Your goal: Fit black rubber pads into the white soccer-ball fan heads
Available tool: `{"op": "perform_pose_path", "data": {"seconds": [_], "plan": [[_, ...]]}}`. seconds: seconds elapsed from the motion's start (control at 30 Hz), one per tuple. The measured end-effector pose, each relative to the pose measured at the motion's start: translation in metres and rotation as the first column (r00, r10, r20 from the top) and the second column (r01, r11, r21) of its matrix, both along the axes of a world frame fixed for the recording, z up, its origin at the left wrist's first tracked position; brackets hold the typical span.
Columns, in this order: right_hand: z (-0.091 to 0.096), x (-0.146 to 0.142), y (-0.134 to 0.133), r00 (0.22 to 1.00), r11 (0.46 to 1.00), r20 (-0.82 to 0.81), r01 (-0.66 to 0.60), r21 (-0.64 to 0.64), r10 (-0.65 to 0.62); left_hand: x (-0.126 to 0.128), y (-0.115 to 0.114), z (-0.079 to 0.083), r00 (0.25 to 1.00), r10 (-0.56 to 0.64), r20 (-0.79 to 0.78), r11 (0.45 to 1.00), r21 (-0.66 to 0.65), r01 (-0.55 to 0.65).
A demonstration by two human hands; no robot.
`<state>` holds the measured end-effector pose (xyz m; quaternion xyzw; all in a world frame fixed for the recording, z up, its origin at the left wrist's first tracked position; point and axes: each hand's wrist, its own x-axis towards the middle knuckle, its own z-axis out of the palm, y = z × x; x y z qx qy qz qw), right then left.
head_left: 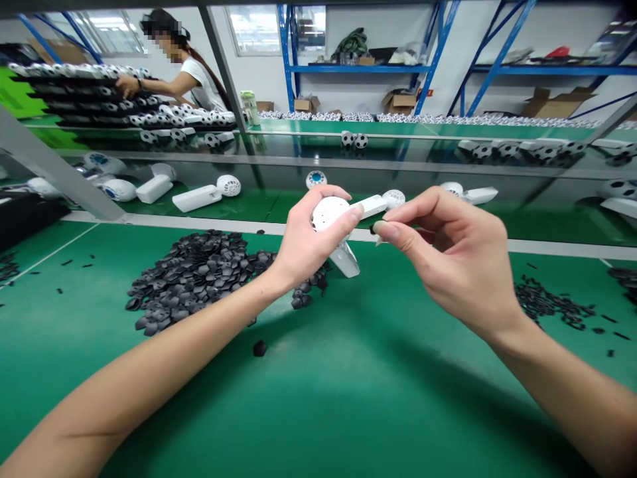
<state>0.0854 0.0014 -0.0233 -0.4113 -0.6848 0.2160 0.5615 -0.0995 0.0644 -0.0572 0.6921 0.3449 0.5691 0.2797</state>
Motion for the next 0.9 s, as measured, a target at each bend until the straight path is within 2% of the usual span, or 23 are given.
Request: {"op": "perform_pose_path", "data": {"seconds": [0.23, 0.4, 0.47, 0.7, 0.8, 0.9], "plan": [[-0.002, 0.003, 0.009, 0.98, 0.991, -0.177, -0.102, -0.087, 0.085, -0.005, 0.001, 0.004, 0.999, -0.042, 0.011, 0.999, -0.026, 0.042], [-0.01, 0.006, 0.02, 0.951, 0.938, -0.257, -0.239, -0.251, 0.174, -0.01, 0.004, 0.005, 0.978, -0.172, 0.117, 0.962, -0.193, 0.192], [-0.013, 0.002, 0.021, 0.941, 0.912, -0.263, -0.288, -0.293, 0.212, -0.01, 0.004, 0.004, 0.97, -0.188, 0.153, 0.952, -0.213, 0.218], [-0.014, -0.011, 0.01, 0.884, 0.815, -0.357, -0.433, -0.385, 0.301, -0.001, -0.019, -0.002, 0.987, -0.119, 0.105, 0.993, 0.012, 0.119], [-0.007, -0.011, 0.001, 0.856, 0.787, -0.394, -0.485, -0.382, 0.336, 0.0, -0.029, -0.004, 0.985, -0.146, 0.089, 0.978, 0.16, 0.131], [0.001, -0.014, -0.009, 0.862, 0.802, -0.389, -0.47, -0.369, 0.326, -0.002, -0.032, 0.0, 0.989, -0.14, 0.038, 0.941, 0.316, 0.121]]}}
